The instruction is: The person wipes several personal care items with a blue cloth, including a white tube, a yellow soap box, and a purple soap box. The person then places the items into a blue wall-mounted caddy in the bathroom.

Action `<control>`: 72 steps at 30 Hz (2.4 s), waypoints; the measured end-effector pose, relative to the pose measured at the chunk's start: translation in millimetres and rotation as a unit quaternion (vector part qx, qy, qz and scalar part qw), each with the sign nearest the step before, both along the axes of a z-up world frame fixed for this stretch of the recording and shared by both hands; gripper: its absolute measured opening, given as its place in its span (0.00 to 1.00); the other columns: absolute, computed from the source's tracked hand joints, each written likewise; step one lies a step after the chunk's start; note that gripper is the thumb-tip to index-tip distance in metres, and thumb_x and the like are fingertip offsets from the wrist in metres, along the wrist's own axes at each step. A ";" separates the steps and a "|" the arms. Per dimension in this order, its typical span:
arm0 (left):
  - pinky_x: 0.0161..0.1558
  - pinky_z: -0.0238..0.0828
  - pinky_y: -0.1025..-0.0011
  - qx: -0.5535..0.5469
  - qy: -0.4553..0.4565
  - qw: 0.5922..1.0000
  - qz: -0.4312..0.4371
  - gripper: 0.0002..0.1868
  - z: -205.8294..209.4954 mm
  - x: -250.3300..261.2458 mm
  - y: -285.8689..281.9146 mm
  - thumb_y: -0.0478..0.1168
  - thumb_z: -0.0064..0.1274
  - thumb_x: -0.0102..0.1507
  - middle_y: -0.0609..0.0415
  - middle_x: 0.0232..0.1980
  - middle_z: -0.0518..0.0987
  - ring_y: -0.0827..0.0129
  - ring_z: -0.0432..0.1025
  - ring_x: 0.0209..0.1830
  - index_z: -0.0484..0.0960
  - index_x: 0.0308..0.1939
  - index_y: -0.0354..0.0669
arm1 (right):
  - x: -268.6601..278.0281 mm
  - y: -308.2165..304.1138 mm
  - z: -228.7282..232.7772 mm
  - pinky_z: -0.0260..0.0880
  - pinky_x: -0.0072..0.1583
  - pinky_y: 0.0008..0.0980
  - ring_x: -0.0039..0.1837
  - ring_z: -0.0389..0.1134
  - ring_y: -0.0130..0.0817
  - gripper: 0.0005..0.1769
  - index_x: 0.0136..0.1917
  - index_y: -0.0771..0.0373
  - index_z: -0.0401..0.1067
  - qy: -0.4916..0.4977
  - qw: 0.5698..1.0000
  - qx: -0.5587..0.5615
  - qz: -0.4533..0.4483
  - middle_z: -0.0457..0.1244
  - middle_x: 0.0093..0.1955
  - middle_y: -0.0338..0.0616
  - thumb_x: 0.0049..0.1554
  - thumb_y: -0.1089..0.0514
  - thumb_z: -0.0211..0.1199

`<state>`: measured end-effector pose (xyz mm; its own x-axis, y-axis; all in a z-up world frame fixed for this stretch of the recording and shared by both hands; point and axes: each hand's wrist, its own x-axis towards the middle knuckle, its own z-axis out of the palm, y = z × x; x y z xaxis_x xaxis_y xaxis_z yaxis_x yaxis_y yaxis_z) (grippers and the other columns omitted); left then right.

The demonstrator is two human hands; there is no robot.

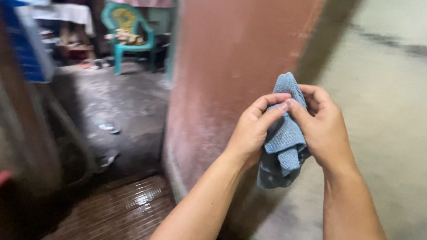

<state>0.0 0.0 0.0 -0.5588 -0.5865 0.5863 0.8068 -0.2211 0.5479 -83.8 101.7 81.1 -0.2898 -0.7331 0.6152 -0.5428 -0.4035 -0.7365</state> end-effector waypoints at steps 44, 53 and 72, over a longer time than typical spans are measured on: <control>0.59 0.66 0.74 0.113 -0.231 0.849 0.461 0.23 -123.9 173.7 -653.2 0.50 0.46 0.70 0.55 0.57 0.79 0.74 0.70 0.57 0.76 0.61 0.37 | 153.2 -779.8 -192.5 0.68 0.64 0.34 0.62 0.67 0.34 0.23 0.71 0.65 0.64 -0.452 0.808 0.088 0.366 0.65 0.62 0.45 0.64 0.57 0.56; 0.64 0.62 0.70 0.159 -0.245 0.809 0.510 0.28 -129.7 199.9 -783.0 0.53 0.46 0.69 0.49 0.60 0.80 0.67 0.70 0.62 0.76 0.62 0.33 | 187.2 -899.1 -205.0 0.64 0.66 0.31 0.68 0.63 0.33 0.34 0.79 0.62 0.52 -0.314 0.855 0.117 0.395 0.61 0.70 0.45 0.62 0.58 0.56; 0.56 0.65 0.74 0.161 -0.285 0.813 0.481 0.25 -130.6 281.8 -1057.6 0.54 0.44 0.70 0.56 0.51 0.80 0.74 0.70 0.52 0.80 0.55 0.35 | 279.6 -1191.6 -219.4 0.68 0.56 0.32 0.56 0.67 0.31 0.22 0.67 0.63 0.67 -0.374 0.827 0.210 0.363 0.66 0.57 0.45 0.64 0.49 0.54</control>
<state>281.8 -1057.6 -130.6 0.1218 -0.9851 0.1216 0.3262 0.1554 0.9324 195.7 -1089.9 -138.3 0.1355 -0.9847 0.1096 0.4014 -0.0465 -0.9147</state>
